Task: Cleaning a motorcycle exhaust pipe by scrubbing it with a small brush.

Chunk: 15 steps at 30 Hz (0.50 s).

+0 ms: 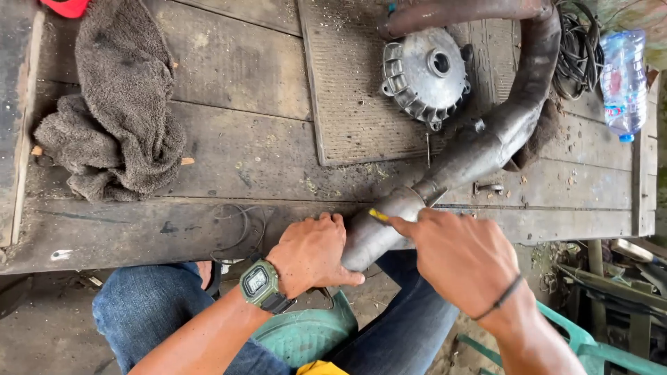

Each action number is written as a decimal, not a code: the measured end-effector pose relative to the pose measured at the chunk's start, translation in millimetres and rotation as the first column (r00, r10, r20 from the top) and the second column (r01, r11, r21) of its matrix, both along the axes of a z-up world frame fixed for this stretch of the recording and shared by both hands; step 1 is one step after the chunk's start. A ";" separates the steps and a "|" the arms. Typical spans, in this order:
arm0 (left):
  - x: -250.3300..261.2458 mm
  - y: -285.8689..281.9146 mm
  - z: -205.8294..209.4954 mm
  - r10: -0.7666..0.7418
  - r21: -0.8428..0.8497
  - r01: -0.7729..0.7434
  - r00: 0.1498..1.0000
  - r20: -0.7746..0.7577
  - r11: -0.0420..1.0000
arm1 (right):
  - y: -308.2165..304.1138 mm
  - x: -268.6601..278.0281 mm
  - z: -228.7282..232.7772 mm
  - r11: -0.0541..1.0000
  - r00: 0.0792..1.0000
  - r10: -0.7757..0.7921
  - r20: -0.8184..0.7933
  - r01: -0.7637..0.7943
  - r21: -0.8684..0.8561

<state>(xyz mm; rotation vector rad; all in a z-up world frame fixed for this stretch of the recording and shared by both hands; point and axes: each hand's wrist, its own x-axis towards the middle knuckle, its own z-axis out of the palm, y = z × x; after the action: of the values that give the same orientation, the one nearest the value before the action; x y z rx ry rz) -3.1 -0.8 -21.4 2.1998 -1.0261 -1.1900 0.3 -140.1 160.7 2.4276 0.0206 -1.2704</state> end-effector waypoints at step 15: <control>10.6 8.9 25.9 -0.012 -0.028 0.013 1.000 0.026 1.000 | -3.3 3.6 -54.8 0.979 0.979 -0.031 0.204 -0.011 0.201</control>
<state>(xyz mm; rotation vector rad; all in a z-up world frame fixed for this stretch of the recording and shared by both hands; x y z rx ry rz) 7.6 8.1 4.5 2.1957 -1.0620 -1.1492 3.9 -143.3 105.9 2.7256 0.0829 -1.0592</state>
